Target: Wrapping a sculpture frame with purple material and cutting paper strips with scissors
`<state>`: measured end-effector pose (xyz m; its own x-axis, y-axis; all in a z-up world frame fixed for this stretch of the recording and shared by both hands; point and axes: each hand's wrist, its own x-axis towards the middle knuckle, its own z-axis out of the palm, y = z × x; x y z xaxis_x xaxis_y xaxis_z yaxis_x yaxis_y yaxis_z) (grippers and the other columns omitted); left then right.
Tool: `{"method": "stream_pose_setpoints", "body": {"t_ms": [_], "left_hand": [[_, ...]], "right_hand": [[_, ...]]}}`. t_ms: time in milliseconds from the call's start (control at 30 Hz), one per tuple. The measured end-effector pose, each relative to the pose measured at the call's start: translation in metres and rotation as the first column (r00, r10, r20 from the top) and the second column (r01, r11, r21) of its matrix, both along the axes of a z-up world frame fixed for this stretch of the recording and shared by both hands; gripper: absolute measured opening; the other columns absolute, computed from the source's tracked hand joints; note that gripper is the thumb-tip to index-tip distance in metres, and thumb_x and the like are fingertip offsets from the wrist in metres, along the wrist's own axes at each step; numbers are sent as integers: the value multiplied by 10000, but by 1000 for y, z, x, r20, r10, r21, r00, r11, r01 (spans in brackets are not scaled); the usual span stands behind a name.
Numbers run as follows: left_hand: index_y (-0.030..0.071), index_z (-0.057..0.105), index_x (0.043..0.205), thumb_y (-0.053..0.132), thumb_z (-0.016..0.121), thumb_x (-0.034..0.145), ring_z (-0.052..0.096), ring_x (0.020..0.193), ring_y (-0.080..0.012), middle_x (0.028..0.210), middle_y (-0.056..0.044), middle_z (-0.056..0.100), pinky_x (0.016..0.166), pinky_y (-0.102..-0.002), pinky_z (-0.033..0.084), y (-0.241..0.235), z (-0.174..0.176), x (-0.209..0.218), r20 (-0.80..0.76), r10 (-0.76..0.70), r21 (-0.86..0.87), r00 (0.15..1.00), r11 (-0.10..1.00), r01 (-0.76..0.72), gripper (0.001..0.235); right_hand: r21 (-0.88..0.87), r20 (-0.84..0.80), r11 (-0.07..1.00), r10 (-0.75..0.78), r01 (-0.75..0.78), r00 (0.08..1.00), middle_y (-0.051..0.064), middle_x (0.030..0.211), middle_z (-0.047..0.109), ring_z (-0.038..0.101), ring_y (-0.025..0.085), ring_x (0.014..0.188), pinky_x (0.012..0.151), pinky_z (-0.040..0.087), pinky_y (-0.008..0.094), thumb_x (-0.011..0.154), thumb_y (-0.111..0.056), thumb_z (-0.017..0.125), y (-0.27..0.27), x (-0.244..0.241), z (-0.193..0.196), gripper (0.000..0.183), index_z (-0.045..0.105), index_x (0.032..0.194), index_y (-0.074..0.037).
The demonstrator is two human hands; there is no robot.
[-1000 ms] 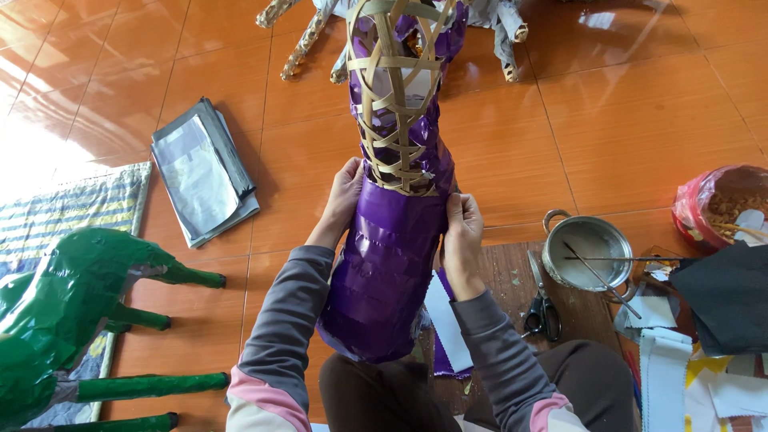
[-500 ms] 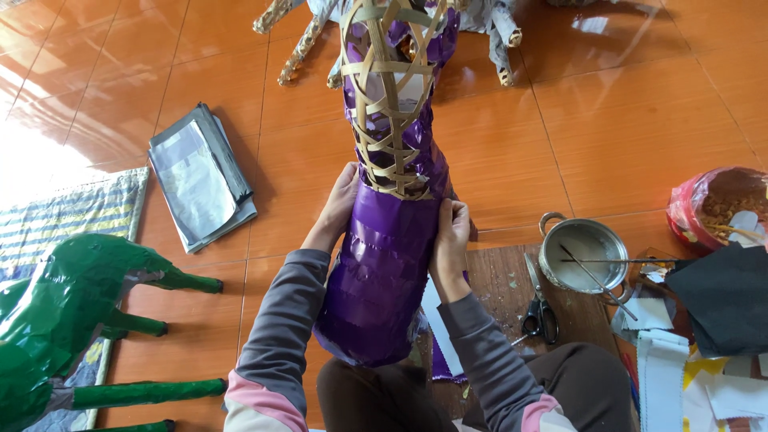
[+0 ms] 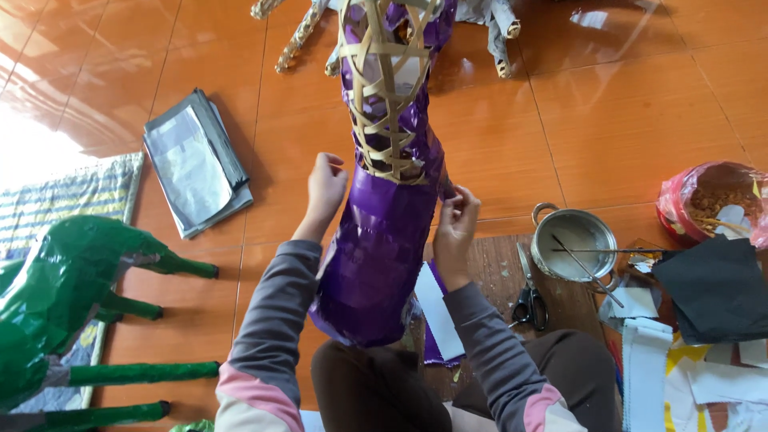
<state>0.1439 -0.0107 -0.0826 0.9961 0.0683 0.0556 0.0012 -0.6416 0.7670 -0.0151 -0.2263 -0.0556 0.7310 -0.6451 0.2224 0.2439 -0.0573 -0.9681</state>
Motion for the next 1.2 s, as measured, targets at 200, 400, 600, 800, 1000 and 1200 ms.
{"method": "stream_pose_setpoints", "body": {"t_ms": [200, 400, 600, 800, 1000, 1200], "left_hand": [[1, 614, 1253, 153, 436, 1033, 626, 1079, -296, 1131, -242, 658, 928, -477, 508, -22, 77, -74, 180, -150, -411, 972, 887, 213, 321], [80, 390, 1483, 462, 224, 1069, 296, 1417, -367, 1495, -241, 378, 1191, -516, 188, -37, 119, -99, -9, -405, -395, 914, 841, 368, 587], [56, 521, 1392, 541, 234, 1030, 436, 1328, -348, 1393, -220, 508, 1133, -534, 305, -45, 148, -112, -81, -432, -562, 898, 764, 317, 669], [73, 648, 1253, 579, 228, 1017, 584, 1153, -269, 1191, -154, 646, 1018, -467, 468, -41, 119, -88, -103, -439, -566, 892, 764, 311, 699], [-96, 570, 1268, 574, 237, 987, 434, 1319, -390, 1318, -313, 531, 1146, -519, 290, -56, 163, -120, -168, -300, -423, 939, 882, 206, 800], [23, 481, 1329, 757, 127, 723, 558, 1115, -172, 1133, -96, 607, 1095, -319, 317, -10, 85, -85, -310, -83, -518, 947, 850, -95, 1016]], "right_hand": [[-475, 244, 874, 241, -101, 939, 61, 871, 498, 525, 163, 759, 743, 450, 286, 1053, -248, 417, -14, 1, -27, 446, 483, 1448, -52], [-352, 175, 890, 366, -290, 914, 176, 1270, 521, 496, 308, 1223, 1068, 358, 451, 1084, -253, 311, -7, 2, -25, 481, 297, 1552, -146], [-101, 189, 834, 552, -543, 812, 183, 1478, 430, 444, 282, 1341, 1091, 403, 450, 1059, -105, 386, -19, 11, -41, 500, 259, 1543, -108], [-46, 191, 818, 570, -573, 799, 188, 1429, 489, 495, 280, 1297, 1056, 457, 427, 1027, -42, 463, -29, 12, -45, 497, 339, 1508, -72], [-65, 101, 871, 492, -488, 865, 59, 959, 634, 568, 105, 794, 701, 514, 257, 1018, -69, 548, -29, -3, -36, 469, 454, 1472, -138], [-59, -110, 908, 407, -415, 907, 10, 886, 556, 528, 122, 785, 752, 488, 287, 984, -103, 552, -52, -70, -23, 582, 327, 1520, -129]]}}
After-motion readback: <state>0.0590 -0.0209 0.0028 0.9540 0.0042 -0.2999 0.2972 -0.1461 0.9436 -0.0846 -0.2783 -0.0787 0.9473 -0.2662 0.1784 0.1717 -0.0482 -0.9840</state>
